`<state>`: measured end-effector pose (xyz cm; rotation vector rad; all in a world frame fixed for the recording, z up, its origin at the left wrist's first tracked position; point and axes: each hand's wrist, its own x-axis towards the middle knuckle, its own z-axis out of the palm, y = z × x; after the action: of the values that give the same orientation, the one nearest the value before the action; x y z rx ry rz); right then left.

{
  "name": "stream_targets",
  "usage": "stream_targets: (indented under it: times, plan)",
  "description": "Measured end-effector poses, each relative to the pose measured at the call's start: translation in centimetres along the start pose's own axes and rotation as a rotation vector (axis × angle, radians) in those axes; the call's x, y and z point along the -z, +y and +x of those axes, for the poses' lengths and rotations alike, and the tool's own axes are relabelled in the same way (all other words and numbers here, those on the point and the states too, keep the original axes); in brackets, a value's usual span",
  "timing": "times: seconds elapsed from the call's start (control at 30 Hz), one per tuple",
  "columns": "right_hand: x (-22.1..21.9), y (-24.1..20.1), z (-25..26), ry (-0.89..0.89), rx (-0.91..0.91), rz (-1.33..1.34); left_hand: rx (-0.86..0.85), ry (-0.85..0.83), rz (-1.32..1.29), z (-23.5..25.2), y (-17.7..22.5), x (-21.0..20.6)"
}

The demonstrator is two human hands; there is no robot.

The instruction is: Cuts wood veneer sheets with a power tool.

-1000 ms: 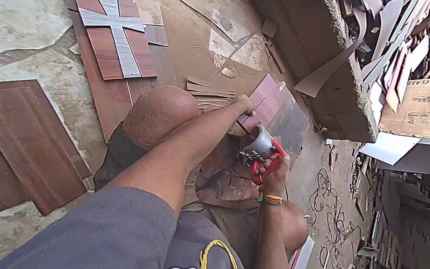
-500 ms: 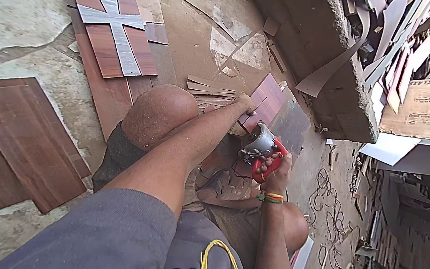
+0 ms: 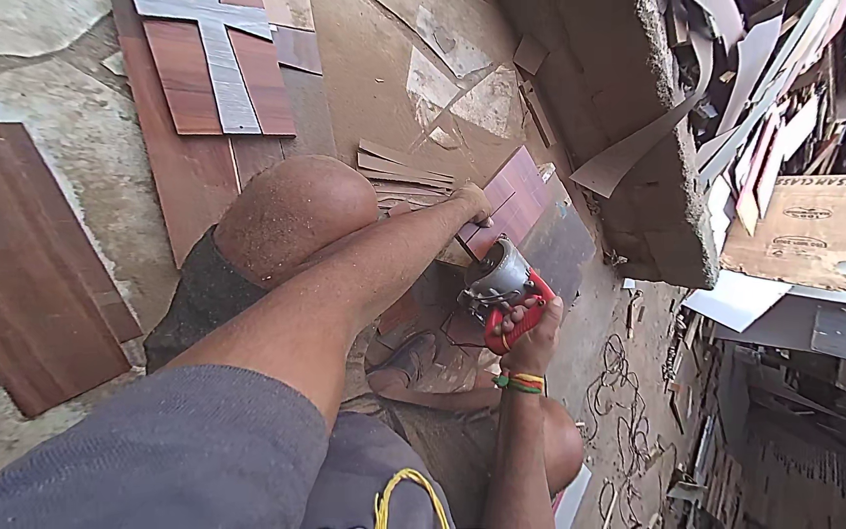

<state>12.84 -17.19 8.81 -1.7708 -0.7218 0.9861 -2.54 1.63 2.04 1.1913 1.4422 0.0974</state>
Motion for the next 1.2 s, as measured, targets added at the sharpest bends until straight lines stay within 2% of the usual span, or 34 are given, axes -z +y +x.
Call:
stream_targets:
  times: [1.2]
  plan:
    - [-0.7,-1.0,2.1,0.02,-0.032,0.0,-0.029,-0.018,0.084,0.6,0.3,0.1]
